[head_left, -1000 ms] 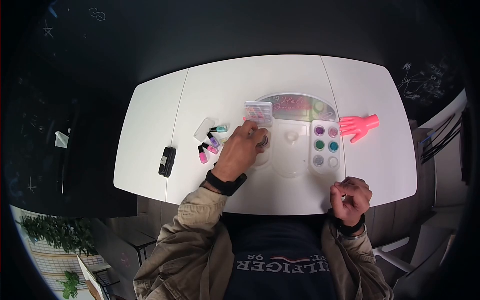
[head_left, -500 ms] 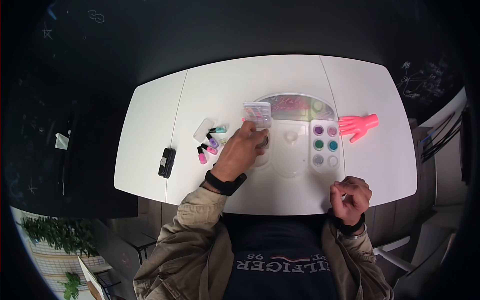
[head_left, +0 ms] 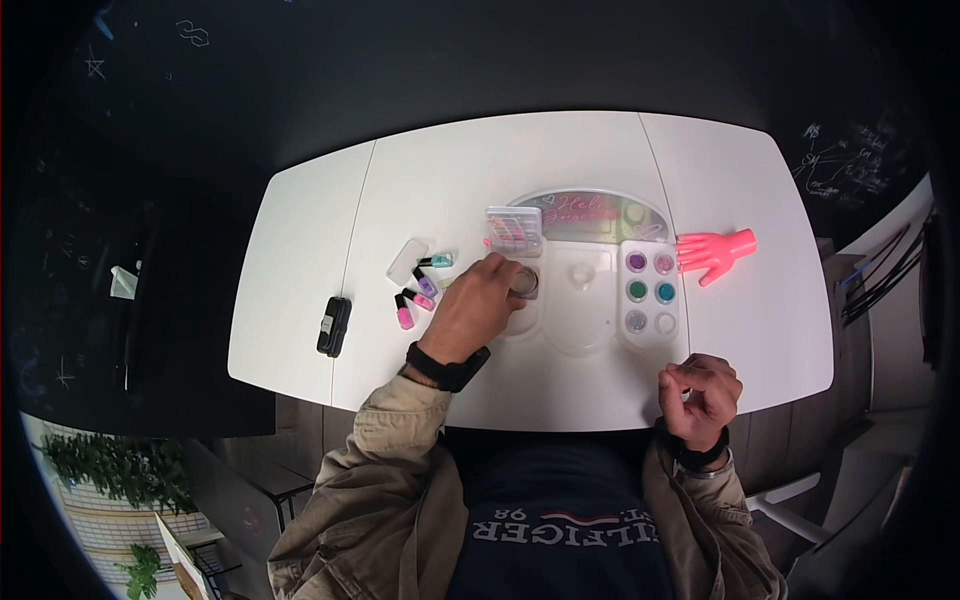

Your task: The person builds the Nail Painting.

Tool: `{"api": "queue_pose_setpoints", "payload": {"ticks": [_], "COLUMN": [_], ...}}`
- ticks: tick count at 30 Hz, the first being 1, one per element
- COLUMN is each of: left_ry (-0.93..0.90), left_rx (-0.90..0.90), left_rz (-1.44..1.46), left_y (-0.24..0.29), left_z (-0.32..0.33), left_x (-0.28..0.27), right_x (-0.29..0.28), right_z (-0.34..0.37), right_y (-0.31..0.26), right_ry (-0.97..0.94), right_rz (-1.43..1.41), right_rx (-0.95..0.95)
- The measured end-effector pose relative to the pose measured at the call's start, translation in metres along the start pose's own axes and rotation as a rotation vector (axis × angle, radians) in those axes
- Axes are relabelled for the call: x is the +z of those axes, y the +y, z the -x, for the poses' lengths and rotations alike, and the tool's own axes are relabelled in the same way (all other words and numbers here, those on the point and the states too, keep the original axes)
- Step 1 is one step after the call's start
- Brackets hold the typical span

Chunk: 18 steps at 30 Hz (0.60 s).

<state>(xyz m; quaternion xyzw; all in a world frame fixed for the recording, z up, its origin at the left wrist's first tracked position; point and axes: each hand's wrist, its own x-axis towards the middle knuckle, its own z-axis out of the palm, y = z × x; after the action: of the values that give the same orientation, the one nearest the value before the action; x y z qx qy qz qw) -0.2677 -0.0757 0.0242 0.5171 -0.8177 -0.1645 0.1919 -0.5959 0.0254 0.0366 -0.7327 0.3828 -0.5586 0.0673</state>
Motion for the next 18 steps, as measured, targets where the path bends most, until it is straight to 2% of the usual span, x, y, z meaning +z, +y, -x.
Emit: {"api": "queue_pose_setpoints", "payload": {"ticks": [4, 7, 10, 18], "left_ry": [0.072, 0.067, -0.013, 0.018], "left_rx": [0.064, 0.029, 0.018, -0.013], "left_rz": [-0.03, -0.061, -0.07, -0.127], "left_y": [0.005, 0.021, 0.026, 0.026], "left_z": [0.004, 0.009, 0.015, 0.026], "left_x": [-0.002, -0.012, -0.011, 0.001], "right_x": [0.0, 0.0, 0.0, 0.0], "right_z": [0.002, 0.0, -0.002, -0.002], "right_y": [0.002, 0.001, -0.001, -0.002], "right_ry": [-0.007, -0.01, -0.001, -0.003], "right_rz": [-0.008, -0.008, 0.013, 0.012], "right_rx": [0.018, 0.018, -0.004, -0.001]}}
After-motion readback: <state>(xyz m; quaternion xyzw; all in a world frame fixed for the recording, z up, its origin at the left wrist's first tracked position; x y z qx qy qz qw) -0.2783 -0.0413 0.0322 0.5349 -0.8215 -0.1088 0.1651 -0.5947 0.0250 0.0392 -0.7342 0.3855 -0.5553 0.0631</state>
